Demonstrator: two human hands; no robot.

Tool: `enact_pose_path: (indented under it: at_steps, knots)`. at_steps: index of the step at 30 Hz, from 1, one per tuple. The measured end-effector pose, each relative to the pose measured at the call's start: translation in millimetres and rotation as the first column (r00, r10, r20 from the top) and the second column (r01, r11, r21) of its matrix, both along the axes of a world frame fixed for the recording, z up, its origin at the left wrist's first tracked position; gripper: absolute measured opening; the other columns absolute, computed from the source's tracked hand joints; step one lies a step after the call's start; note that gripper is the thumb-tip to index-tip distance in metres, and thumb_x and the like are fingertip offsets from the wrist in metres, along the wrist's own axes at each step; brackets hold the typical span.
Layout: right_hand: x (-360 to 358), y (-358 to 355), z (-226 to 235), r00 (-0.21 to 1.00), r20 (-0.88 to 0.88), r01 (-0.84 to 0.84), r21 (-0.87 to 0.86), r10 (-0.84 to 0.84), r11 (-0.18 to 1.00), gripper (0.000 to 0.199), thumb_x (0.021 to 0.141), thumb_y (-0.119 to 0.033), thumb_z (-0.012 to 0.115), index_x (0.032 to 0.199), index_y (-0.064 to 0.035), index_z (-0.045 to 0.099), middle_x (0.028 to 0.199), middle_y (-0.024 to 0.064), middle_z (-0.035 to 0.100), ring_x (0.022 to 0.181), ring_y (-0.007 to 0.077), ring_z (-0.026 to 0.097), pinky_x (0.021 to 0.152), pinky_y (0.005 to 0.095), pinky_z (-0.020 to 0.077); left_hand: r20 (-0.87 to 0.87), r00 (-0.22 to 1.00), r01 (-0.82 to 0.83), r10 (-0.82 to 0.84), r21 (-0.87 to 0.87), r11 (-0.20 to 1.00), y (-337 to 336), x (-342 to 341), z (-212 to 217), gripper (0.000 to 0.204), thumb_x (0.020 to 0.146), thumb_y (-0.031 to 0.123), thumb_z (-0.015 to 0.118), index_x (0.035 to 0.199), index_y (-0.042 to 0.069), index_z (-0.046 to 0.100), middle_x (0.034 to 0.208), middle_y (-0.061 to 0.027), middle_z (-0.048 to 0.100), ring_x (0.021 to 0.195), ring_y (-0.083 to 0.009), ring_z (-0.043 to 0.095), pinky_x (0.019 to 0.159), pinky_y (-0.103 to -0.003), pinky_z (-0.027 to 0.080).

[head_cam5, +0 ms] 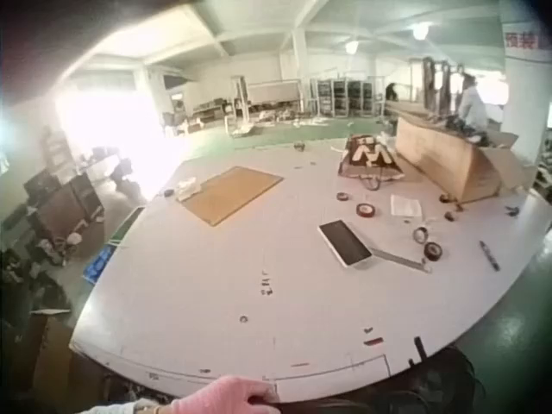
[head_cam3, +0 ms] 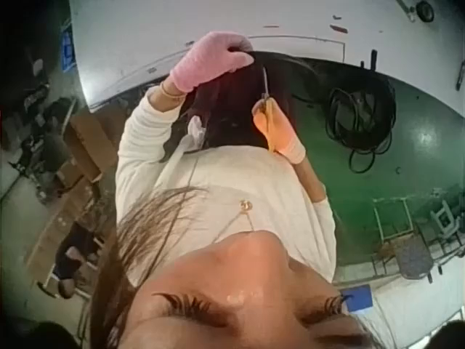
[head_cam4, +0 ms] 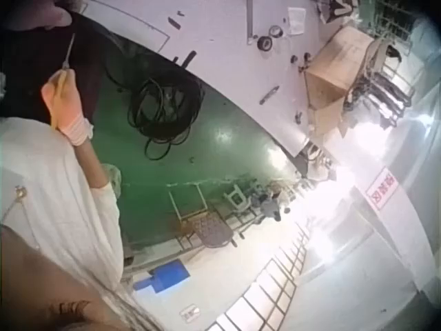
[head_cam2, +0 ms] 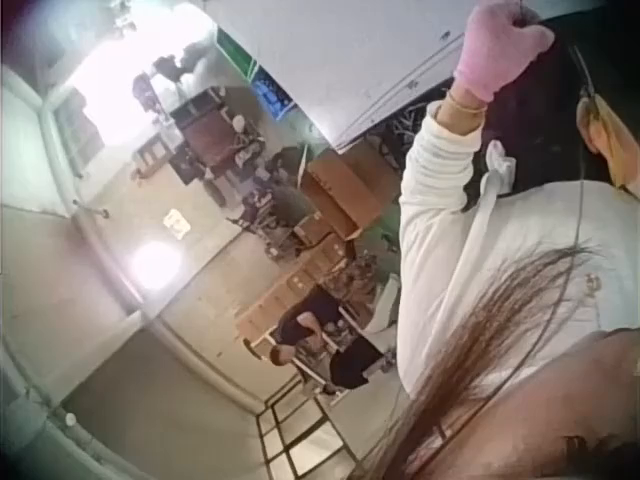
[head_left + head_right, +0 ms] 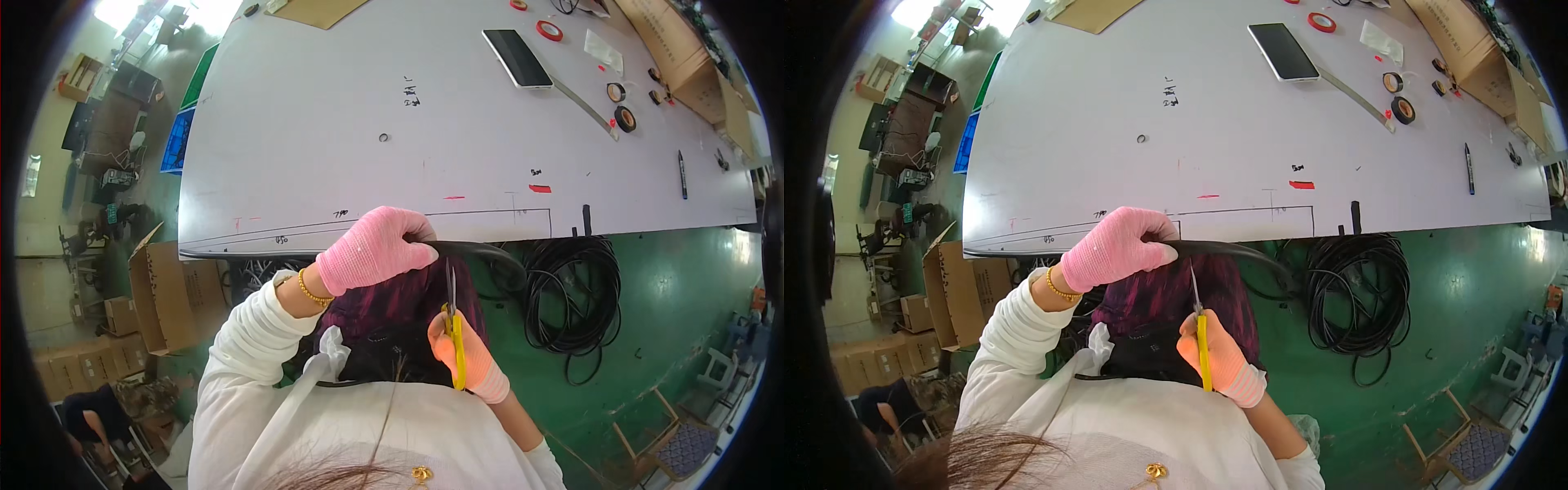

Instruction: Cutting black cables into specified lengths using yellow scissors on a workbench.

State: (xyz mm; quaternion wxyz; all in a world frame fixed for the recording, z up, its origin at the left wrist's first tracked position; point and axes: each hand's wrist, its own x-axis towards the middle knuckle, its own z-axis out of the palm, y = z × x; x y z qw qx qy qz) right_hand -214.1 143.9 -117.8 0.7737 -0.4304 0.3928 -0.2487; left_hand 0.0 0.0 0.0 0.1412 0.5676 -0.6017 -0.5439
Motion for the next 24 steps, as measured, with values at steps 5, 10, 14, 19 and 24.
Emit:
enact_pose_path:
  at_steps: [5,10,14,19,24]
  knots:
    - [9.7,-12.5,17.9,0.999,0.035,-0.009,-0.021,0.009,1.0,0.034,0.104,-0.037,0.055,0.104,-0.0039,0.046,0.094,0.0008,0.048,0.084,0.0128,0.047,0.082,0.0257,0.0429,-0.02,1.0,0.004,-0.004,-0.033,0.999,11.3,-4.6,-3.3,0.015,0.078,0.009,0.067,0.086,-0.004,0.066,0.066,-0.0038,0.055,0.064,-0.0109,0.048,0.061,-0.029,0.045]
    - [16.6,-12.3,21.4,0.999,0.018,0.036,-0.114,-0.034,0.993,0.023,0.106,-0.026,0.047,0.105,-0.0034,0.046,0.097,0.0016,0.05,0.088,0.0148,0.049,0.085,0.0263,0.044,-0.049,0.999,-0.003,0.001,-0.045,0.999,16.0,-4.4,0.9,0.016,0.078,0.01,0.067,0.087,-0.004,0.065,0.066,-0.0045,0.055,0.065,-0.0114,0.048,0.062,-0.029,0.045]
    - [13.6,-13.9,21.9,1.0,-0.02,-0.001,-0.122,-0.001,0.993,0.02,0.108,-0.023,0.043,0.108,-0.0029,0.047,0.099,0.0022,0.05,0.089,0.0161,0.05,0.085,0.0251,0.0447,-0.057,0.998,-0.016,0.015,-0.028,0.999,16.0,-7.1,0.0,0.016,0.078,0.009,0.066,0.087,-0.004,0.065,0.067,-0.0048,0.056,0.066,-0.0114,0.049,0.063,-0.029,0.046]
    - [12.4,-14.3,25.5,0.997,-0.04,-0.077,-0.144,0.072,0.987,0.022,0.108,-0.023,0.043,0.11,-0.0027,0.049,0.098,0.0027,0.05,0.089,0.0165,0.051,0.083,0.0243,0.0455,-0.053,0.998,-0.031,0.029,-0.047,0.998,17.7,-6.1,-0.7,0.015,0.078,0.009,0.066,0.086,-0.004,0.065,0.067,-0.0048,0.056,0.066,-0.0117,0.049,0.064,-0.03,0.046]
    - [21.2,-7.8,19.7,0.994,-0.043,0.105,0.078,-0.102,0.991,0.028,0.104,-0.031,0.054,0.103,-0.0035,0.052,0.087,0.0012,0.05,0.078,0.0138,0.051,0.073,0.0264,0.0462,-0.049,0.999,-0.006,0.003,-0.061,0.998,14.0,-5.3,-4.3,0.016,0.078,0.01,0.067,0.087,-0.004,0.065,0.068,-0.0053,0.057,0.066,-0.0124,0.049,0.064,-0.03,0.047]
